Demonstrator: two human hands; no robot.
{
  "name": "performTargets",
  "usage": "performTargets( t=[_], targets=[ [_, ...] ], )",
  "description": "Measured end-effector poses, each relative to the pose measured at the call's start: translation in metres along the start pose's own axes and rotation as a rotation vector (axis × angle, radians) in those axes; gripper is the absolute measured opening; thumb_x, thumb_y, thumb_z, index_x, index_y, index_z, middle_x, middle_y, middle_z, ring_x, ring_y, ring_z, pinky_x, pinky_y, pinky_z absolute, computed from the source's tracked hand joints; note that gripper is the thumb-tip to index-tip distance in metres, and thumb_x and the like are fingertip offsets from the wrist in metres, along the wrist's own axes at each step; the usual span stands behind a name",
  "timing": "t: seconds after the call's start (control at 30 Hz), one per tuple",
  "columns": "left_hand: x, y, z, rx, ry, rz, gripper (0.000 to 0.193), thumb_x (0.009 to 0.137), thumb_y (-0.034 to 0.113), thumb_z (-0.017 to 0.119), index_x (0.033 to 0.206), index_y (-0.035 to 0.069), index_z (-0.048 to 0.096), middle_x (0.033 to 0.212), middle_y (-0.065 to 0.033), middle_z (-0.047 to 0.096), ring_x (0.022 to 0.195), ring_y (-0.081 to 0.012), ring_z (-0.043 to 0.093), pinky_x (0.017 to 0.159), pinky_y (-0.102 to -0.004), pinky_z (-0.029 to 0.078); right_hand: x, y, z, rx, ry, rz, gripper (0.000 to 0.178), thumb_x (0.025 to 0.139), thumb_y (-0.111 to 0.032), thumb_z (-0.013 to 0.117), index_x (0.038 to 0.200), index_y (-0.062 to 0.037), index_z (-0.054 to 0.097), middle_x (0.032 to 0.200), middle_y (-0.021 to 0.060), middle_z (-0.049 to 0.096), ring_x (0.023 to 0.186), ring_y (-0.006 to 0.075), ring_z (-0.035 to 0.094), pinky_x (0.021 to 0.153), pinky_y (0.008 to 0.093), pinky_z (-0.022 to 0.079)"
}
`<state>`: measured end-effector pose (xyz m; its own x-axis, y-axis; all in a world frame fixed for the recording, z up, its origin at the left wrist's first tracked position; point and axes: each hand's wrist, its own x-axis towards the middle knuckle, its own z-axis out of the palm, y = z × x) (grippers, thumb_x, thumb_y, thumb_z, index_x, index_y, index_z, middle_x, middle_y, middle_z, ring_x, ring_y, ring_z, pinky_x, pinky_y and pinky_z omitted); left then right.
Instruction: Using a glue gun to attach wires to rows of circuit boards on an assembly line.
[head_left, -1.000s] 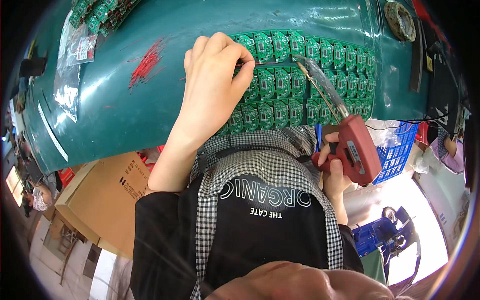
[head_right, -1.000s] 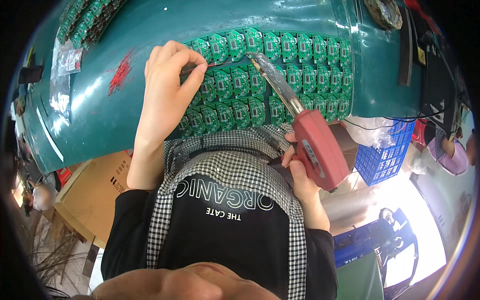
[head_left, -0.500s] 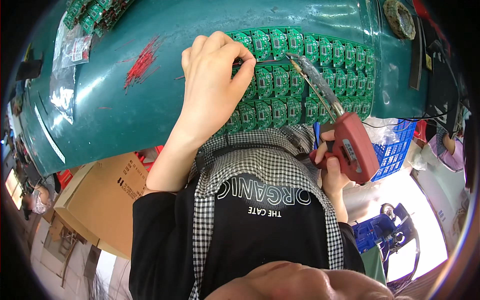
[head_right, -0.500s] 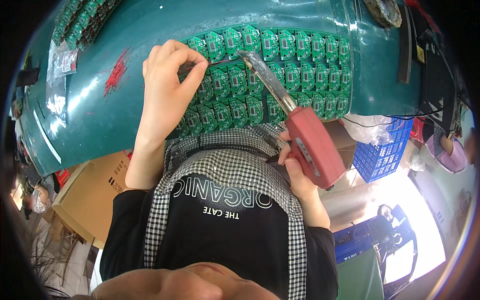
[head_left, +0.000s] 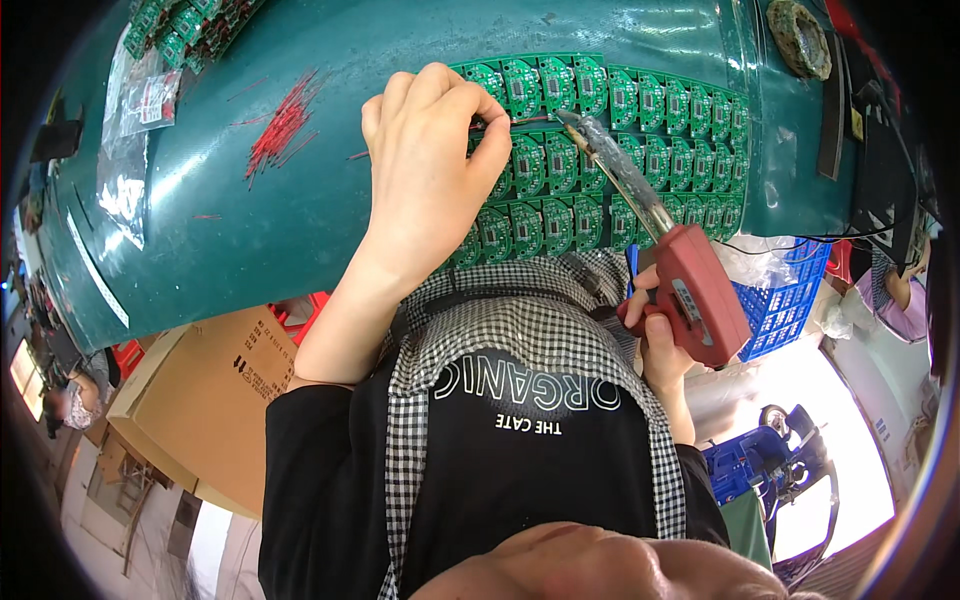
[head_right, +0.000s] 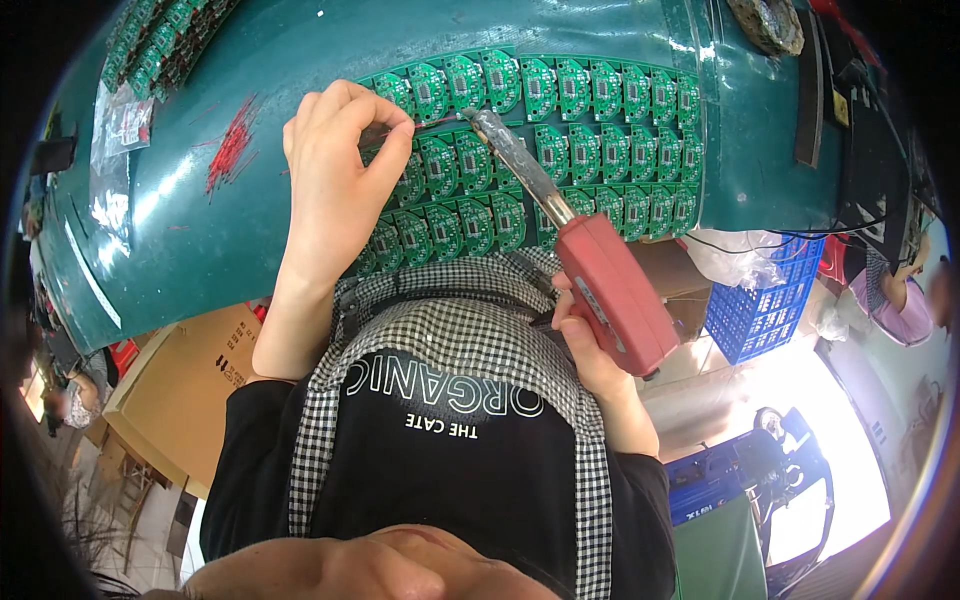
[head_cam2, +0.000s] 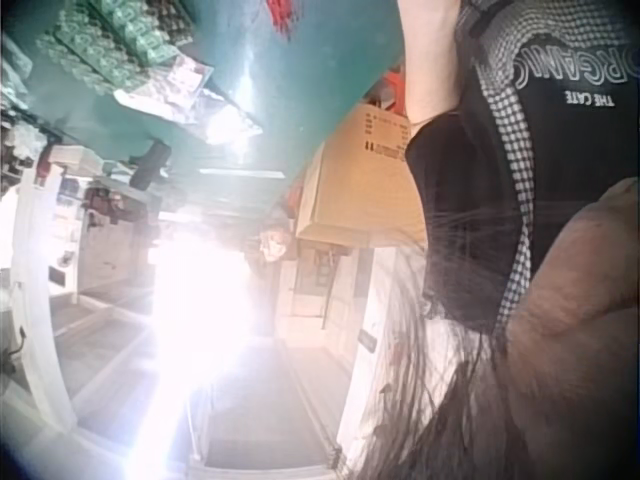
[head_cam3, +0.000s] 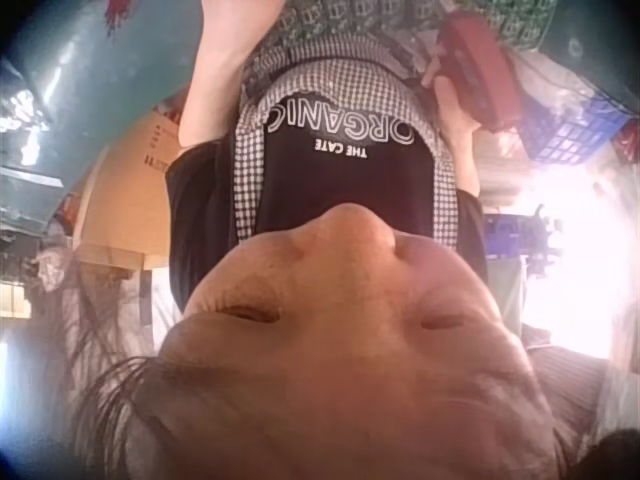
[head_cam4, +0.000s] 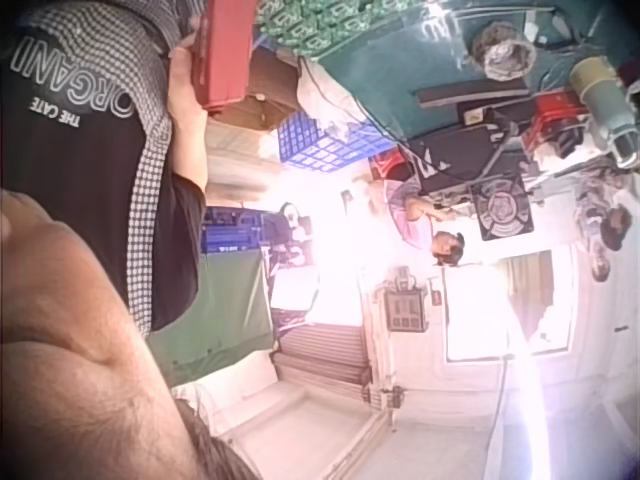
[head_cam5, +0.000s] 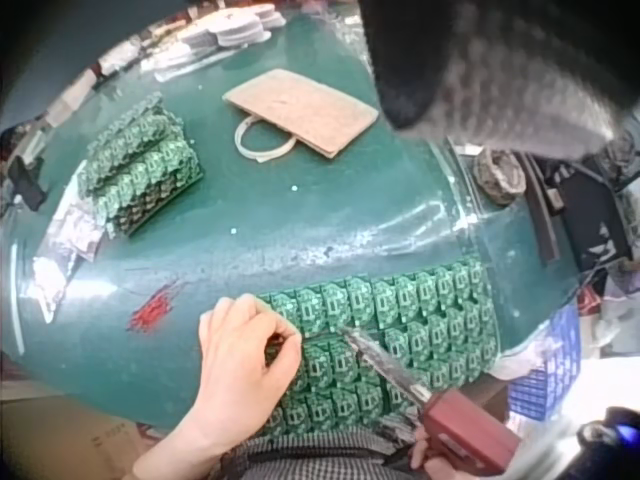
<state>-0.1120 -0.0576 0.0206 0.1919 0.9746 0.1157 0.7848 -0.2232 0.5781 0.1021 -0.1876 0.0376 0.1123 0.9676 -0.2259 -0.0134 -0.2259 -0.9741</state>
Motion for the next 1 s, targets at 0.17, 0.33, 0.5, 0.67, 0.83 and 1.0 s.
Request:
performTargets(
  t=[0.17, 0.33, 0.5, 0.67, 0.83, 1.0],
  targets=[
    [0.0, 0.0, 0.0, -0.004, -0.002, -0.003, 0.005, 0.073, 0.012, 0.061, 0.073, 0.008, 0.058, 0.079, 0.0001, 0.053, 0.079, -0.0177, 0.047, 0.076, -0.0307, 0.03, -0.001, -0.001, -0.003, 0.093, -0.102, 0.054, 0.04, 0.078, -0.018, 0.064, 0.111, 0.0002, 0.048, 0.093, 0.0072, 0.053, 0.065, 0.011, 0.049, 0.058, 0.0241, 0.041],
    [0.0, -0.001, 0.0, -0.005, 0.001, -0.002, 0.005, 0.073, 0.012, 0.061, 0.073, 0.008, 0.058, 0.079, -0.0002, 0.053, 0.08, -0.018, 0.048, 0.077, -0.031, 0.03, -0.003, 0.002, 0.003, 0.023, -0.043, 0.02, 0.047, 0.077, -0.021, 0.063, 0.113, 0.0032, 0.044, 0.086, 0.0093, 0.053, 0.06, 0.0113, 0.048, 0.055, 0.0234, 0.041],
    [0.0, -0.001, 0.0, -0.011, 0.001, -0.005, 0.005, 0.073, 0.012, 0.061, 0.073, 0.008, 0.058, 0.079, -0.0003, 0.053, 0.08, -0.0181, 0.048, 0.078, -0.031, 0.03, -0.005, 0.012, -0.004, -0.083, 0.001, -0.038, 0.056, 0.077, -0.028, 0.062, 0.117, 0.0054, 0.04, 0.077, 0.0103, 0.052, 0.053, 0.0111, 0.046, 0.051, 0.0235, 0.04],
    [0.0, -0.001, 0.0, -0.006, 0.002, -0.005, 0.005, 0.073, 0.012, 0.061, 0.073, 0.008, 0.058, 0.079, -0.0004, 0.053, 0.08, -0.018, 0.048, 0.078, -0.0311, 0.031, -0.011, 0.021, -0.016, 0.083, -0.062, 0.093, 0.066, 0.072, -0.012, 0.07, 0.124, -0.0004, 0.03, 0.107, 0.0106, 0.049, 0.091, 0.0174, 0.054, 0.076, 0.0272, 0.05],
    [0.0, -0.001, 0.001, 0.0, 0.009, 0.001, 0.005, 0.073, 0.011, 0.061, 0.073, 0.008, 0.057, 0.079, -0.0002, 0.053, 0.079, -0.0179, 0.048, 0.077, -0.0311, 0.031, -0.001, 0.006, -0.003, 0.007, -0.062, 0.006, 0.06, 0.075, -0.024, 0.067, 0.12, 0.0028, 0.037, 0.099, 0.0132, 0.053, 0.068, 0.0138, 0.052, 0.06, 0.0239, 0.045],
    [-0.001, -0.001, 0.001, 0.004, 0.013, -0.001, 0.005, 0.072, 0.011, 0.061, 0.072, 0.008, 0.057, 0.078, 0.0, 0.053, 0.079, -0.0178, 0.048, 0.077, -0.0311, 0.031, -0.001, 0.004, -0.003, -0.069, -0.058, -0.029, 0.059, 0.076, -0.03, 0.064, 0.118, 0.0052, 0.041, 0.099, 0.0177, 0.055, 0.054, 0.013, 0.049, 0.05, 0.0223, 0.04]
  ],
)
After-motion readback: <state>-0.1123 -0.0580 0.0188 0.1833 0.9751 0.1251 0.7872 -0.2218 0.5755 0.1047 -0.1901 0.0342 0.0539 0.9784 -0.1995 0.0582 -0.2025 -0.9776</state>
